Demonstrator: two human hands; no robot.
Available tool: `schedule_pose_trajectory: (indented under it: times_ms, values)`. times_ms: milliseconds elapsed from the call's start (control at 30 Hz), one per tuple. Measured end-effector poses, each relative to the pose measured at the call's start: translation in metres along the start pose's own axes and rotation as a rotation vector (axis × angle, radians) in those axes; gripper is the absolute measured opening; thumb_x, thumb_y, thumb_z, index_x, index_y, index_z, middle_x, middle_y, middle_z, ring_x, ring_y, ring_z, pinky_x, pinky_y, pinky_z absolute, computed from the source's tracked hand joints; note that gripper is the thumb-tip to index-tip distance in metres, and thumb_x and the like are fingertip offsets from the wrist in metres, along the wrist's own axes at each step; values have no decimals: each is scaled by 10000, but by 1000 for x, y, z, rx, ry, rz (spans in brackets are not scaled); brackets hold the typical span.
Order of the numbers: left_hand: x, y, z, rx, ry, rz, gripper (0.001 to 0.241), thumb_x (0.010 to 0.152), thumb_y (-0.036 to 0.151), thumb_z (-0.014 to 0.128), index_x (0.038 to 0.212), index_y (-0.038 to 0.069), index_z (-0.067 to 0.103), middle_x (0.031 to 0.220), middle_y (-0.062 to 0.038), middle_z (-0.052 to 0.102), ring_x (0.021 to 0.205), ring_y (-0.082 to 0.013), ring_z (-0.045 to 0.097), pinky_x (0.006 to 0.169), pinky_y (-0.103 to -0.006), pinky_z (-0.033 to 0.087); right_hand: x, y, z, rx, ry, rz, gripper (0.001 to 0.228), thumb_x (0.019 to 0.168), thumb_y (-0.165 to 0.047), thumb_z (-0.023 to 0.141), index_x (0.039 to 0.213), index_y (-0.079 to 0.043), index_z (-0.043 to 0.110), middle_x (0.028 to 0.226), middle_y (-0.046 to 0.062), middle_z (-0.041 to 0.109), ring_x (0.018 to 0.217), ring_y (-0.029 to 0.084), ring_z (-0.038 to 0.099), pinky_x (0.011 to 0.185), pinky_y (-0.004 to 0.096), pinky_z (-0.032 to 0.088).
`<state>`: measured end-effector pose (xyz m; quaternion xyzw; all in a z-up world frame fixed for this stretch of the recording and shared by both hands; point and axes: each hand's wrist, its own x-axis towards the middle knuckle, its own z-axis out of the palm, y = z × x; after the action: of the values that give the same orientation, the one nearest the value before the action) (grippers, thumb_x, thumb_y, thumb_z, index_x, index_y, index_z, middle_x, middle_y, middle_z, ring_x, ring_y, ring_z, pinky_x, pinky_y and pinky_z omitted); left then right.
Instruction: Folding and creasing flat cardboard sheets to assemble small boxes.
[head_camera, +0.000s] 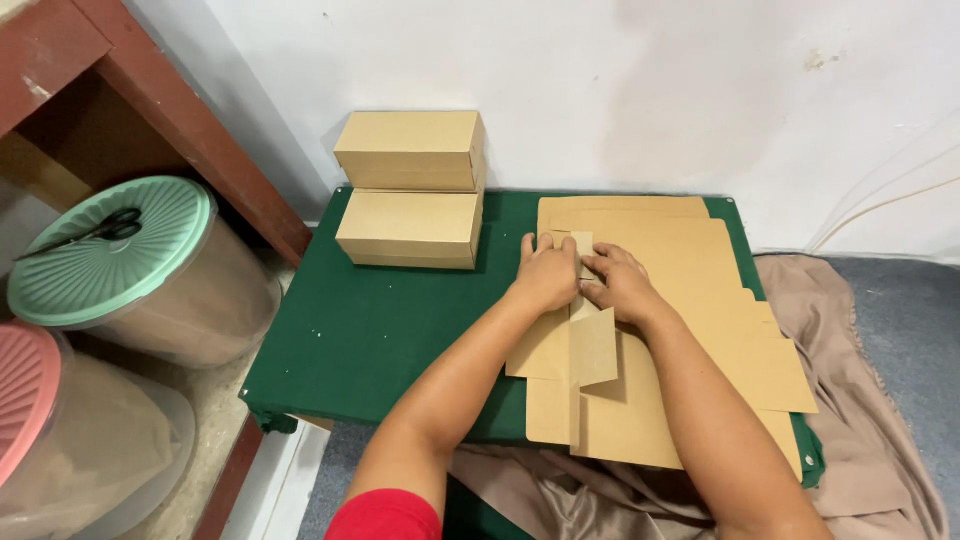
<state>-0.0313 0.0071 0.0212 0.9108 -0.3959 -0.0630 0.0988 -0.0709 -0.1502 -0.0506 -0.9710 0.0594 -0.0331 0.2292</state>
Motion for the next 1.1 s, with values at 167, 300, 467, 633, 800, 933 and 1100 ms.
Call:
schedule_pose_trajectory:
  times_ms: [167, 300, 467, 633, 800, 933, 1100]
  values:
    - [-1, -11, 17, 11, 52, 86, 274, 808, 289, 462, 955, 68, 394, 750, -171, 609, 1054, -274, 408, 973, -479, 134, -4, -5, -6, 6, -5, 1, 498, 735, -403, 602, 1194, -230, 516, 1328, 25, 366, 1267, 225, 303, 1013, 404, 272]
    - [0, -29, 26, -54, 90, 145, 168, 807, 205, 419, 927, 89, 405, 714, -151, 596, 987, -271, 449, 944, -455, 210, -3, -6, -7, 16, -12, -1, 513, 729, -406, 611, 1198, -222, 515, 1333, 24, 357, 1273, 223, 290, 1017, 406, 261]
    - [0, -35, 31, -80, 100, 195, 182, 779, 179, 431, 940, 92, 428, 693, -109, 579, 927, -245, 480, 914, -420, 231, -8, -14, -13, 52, -12, 14, 507, 729, -396, 608, 1195, -219, 517, 1335, 30, 359, 1278, 226, 280, 1023, 411, 243]
    - [-7, -30, 29, -51, 193, 234, 128, 778, 169, 401, 876, 100, 447, 637, -110, 557, 833, -238, 521, 856, -373, 275, -10, -18, -15, 52, -19, 12, 505, 732, -398, 604, 1198, -226, 515, 1337, 26, 356, 1279, 221, 276, 1025, 413, 232]
    - [-15, -23, 24, -69, 216, 267, 134, 769, 153, 408, 866, 101, 484, 622, -109, 564, 774, -241, 550, 848, -347, 285, -10, -18, -13, 41, 2, -2, 510, 739, -423, 598, 1190, -199, 520, 1330, 43, 363, 1273, 235, 284, 1021, 430, 235]
    - [-10, -27, 36, -104, 270, 222, 139, 753, 162, 435, 862, 110, 503, 676, -104, 603, 800, -240, 557, 876, -360, 291, -11, -18, -14, 50, -23, 8, 508, 750, -423, 590, 1198, -197, 511, 1332, 44, 356, 1276, 236, 276, 1025, 419, 226]
    - [-13, -23, 18, -224, 244, -4, 380, 773, 131, 434, 1147, 63, 430, 1011, -114, 600, 1048, -243, 457, 950, -408, 245, -8, -15, -13, 48, -25, 1, 510, 757, -402, 590, 1210, -186, 502, 1338, 52, 352, 1280, 239, 272, 1027, 421, 218]
